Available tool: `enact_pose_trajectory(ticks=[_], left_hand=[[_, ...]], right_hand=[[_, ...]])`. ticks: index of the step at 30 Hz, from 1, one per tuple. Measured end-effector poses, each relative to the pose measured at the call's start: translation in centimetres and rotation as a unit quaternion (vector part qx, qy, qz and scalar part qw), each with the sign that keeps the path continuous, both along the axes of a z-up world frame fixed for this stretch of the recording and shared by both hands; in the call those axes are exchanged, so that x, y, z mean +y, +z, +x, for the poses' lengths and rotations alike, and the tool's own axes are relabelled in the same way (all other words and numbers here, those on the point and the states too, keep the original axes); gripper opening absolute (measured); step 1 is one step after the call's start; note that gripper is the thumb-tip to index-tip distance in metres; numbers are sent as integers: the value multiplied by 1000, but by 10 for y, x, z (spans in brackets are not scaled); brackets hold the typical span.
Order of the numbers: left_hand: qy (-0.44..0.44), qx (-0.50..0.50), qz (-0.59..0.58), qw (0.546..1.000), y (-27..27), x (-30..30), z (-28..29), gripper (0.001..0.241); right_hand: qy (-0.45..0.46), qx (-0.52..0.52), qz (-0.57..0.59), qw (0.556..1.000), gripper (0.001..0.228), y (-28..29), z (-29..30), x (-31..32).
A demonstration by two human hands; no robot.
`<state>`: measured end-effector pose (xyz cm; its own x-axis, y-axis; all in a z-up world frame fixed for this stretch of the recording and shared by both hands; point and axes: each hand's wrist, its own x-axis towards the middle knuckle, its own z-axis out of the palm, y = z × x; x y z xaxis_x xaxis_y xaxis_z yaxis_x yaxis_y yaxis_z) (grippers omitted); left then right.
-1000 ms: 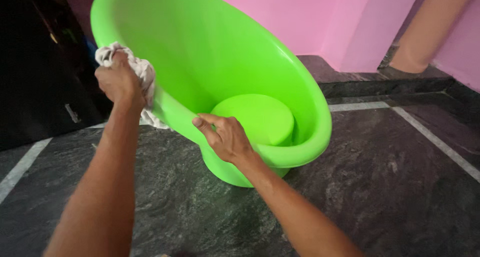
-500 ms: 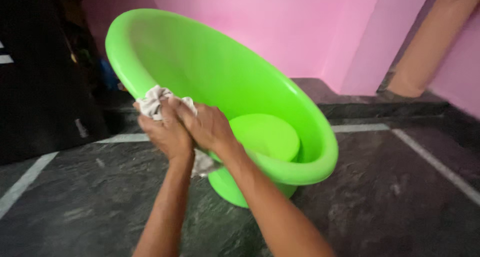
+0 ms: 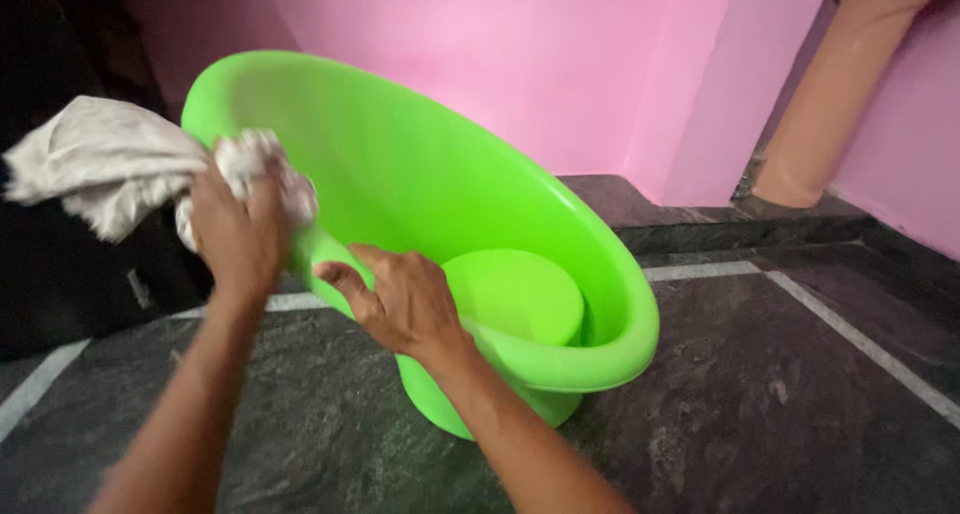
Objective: The person wipes the interior and exterior surfaces of a green plastic basin using a white cloth. They rotate the basin to access different areas, scrubbing the sides, bottom, and rim thoroughly.
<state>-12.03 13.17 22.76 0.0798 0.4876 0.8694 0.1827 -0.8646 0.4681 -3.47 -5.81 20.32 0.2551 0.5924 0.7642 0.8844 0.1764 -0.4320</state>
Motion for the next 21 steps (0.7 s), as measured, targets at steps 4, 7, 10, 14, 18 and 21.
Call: enact_pose_trajectory(ticks=[4,7,10,14,18,21], left_hand=[[25,54,196,979,-40,-59,-10,42],[-8,81,106,991,-31,-7,-2,40],[172,133,234,947,-11,48,-4,40],[-130,-67,87,986,15,76,-5,40],[-374,-173,-10,911,13,18,-10,65],[-131,-18,110,985,-18,-64,-8,70]], right_hand=[[-4,4,-83,997,97,-9,14,3],[23,-18,-73,997,99,-14,21,-2],[35,-7,-76,996,102,-13,19,-4],[23,8,-66,998,103,-9,16,-6],[13,-23,-17,999,99,-13,25,-4],[2,-8,-47,999,102,-18,35,-8]])
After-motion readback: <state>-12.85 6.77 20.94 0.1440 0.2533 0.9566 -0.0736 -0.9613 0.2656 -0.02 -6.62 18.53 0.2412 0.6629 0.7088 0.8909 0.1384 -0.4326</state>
